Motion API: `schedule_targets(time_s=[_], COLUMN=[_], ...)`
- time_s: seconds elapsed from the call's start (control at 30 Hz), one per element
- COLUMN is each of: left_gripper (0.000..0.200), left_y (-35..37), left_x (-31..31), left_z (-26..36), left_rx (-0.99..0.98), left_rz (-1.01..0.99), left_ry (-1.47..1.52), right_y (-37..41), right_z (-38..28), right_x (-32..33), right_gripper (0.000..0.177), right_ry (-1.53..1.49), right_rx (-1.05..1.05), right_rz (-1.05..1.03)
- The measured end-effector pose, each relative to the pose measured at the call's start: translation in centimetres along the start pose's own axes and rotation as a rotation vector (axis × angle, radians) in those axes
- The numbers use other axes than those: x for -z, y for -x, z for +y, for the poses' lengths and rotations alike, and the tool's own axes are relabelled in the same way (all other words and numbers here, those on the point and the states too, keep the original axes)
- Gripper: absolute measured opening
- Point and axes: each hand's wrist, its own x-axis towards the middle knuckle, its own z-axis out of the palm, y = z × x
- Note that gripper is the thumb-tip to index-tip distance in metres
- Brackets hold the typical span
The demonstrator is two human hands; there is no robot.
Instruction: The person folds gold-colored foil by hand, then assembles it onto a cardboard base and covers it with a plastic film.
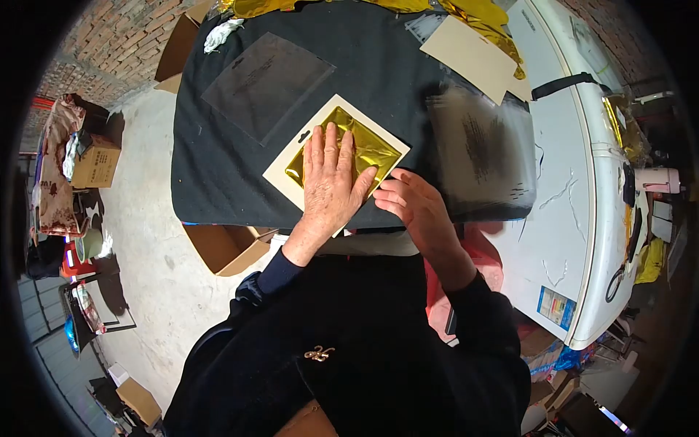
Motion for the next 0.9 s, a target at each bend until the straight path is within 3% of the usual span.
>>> schedule_targets(time_s=[0.1, 0.2, 0.3, 0.33, 0.43, 0.7, 0.8, 0.9], left_gripper=[0.070, 0.066, 0.063, 0.063, 0.066, 0.069, 0.068, 0.065], left_y=[0.0, 0.0, 0.0, 0.1, -0.2, -1.4, -1.4, -1.8], left_x=[0.1, 0.0, 0.2, 0.2, 1.0, 3.9, 5.4, 6.0], left_z=[0.0, -0.2, -0.5, -0.6, -0.9, -1.5, -1.3, -3.7], left_rx=[0.010, -0.009, 0.009, 0.017, 0.063, 0.173, 0.266, 0.151], left_rz=[-0.010, 0.030, 0.013, -0.003, -0.097, -0.282, -0.230, -0.111], left_ry=[0.014, 0.035, 0.114, 0.139, 0.235, 0.576, 0.719, 0.707], right_y=[-1.8, -2.3, -3.1, -3.5, -3.5, -4.3, -4.5, -4.3], right_z=[0.5, -0.9, 0.9, 1.2, 2.2, 3.7, 3.7, 3.4], right_x=[0.8, -3.2, -3.9, -4.3, -5.8, -4.7, -5.1, -5.1], right_gripper=[0.043, 0.040, 0.040, 0.048, 0.057, 0.046, 0.044, 0.043], right_ry=[0.185, 0.478, 0.177, 0.020, -0.167, -0.135, -0.186, -0.201], right_rx=[0.014, 0.036, 0.066, -0.049, -0.071, -0.043, -0.019, -0.046], right_rz=[-0.163, -0.097, -0.158, -0.154, -0.150, -0.151, -0.120, -0.097])
